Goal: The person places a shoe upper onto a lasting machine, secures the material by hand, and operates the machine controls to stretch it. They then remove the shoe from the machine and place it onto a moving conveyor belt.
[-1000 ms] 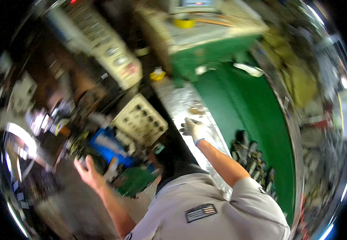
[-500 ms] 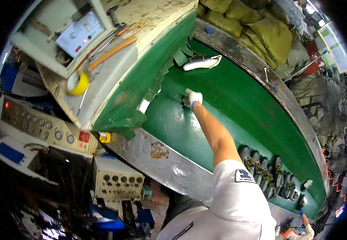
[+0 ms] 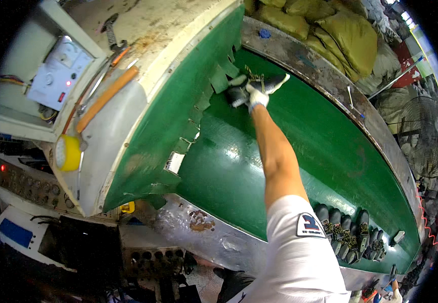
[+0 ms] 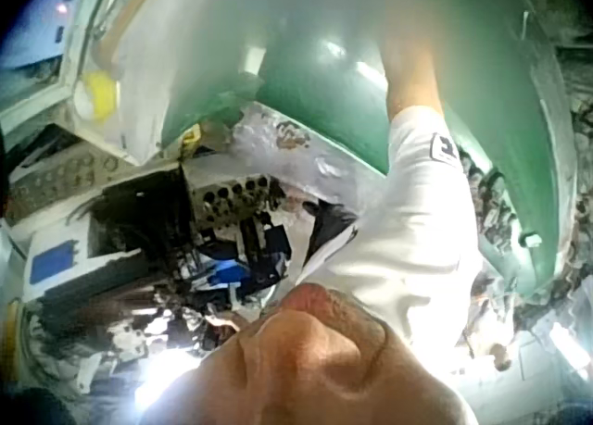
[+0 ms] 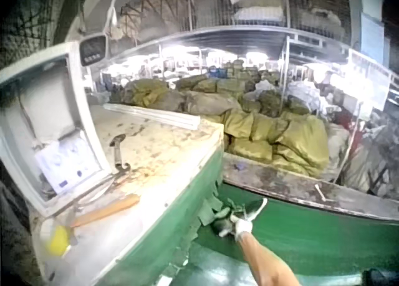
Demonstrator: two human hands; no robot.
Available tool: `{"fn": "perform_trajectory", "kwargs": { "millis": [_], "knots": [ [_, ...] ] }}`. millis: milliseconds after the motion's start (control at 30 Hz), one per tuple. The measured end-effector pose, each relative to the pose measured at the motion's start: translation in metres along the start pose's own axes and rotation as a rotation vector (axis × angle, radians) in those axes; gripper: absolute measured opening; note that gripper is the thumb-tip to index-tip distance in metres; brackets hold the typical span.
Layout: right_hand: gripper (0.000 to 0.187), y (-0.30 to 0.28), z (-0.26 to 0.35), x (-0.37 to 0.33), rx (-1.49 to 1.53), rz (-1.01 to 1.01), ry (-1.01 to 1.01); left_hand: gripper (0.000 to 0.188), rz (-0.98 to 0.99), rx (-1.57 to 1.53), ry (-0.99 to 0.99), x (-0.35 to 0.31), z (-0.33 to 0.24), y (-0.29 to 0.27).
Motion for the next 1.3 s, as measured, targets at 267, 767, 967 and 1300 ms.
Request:
{"fn": "perform_trajectory", "kwargs": {
  "millis": [267,767,967,1300],
  "knots": [
    [0.062,-0.109,0.066,-0.317,0.538,0.788,0.575,0.017,0.146,-0.178,-0.099,0.021,0.028,-0.033],
    [0.051,-0.127,0.085,-0.865,0.111,1.346,1.256,0.058,0.645,0.155,-0.271,0.056,0.115,-0.089],
    [0.04,-0.125,0.064,-0.962,-0.23,1.5,1.006,0.037,0.617,-0.616,-0.349,0.06,0.048,-0.048],
    [0.045,-0.098,0.035,-1.046,-0.326,1.62,0.869,0.043,0.309,-0.648,-0.42,0.144,0.071,-0.012]
  ]
}}
Point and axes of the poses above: each hand's wrist, its own x-axis towards the middle knuckle, its own y-axis out of the palm, z = x × y, the point moved 6 cm from there along x, towards the middle knuckle, and after that the axes turned 12 degrees about -y, right-handed, at the moved point
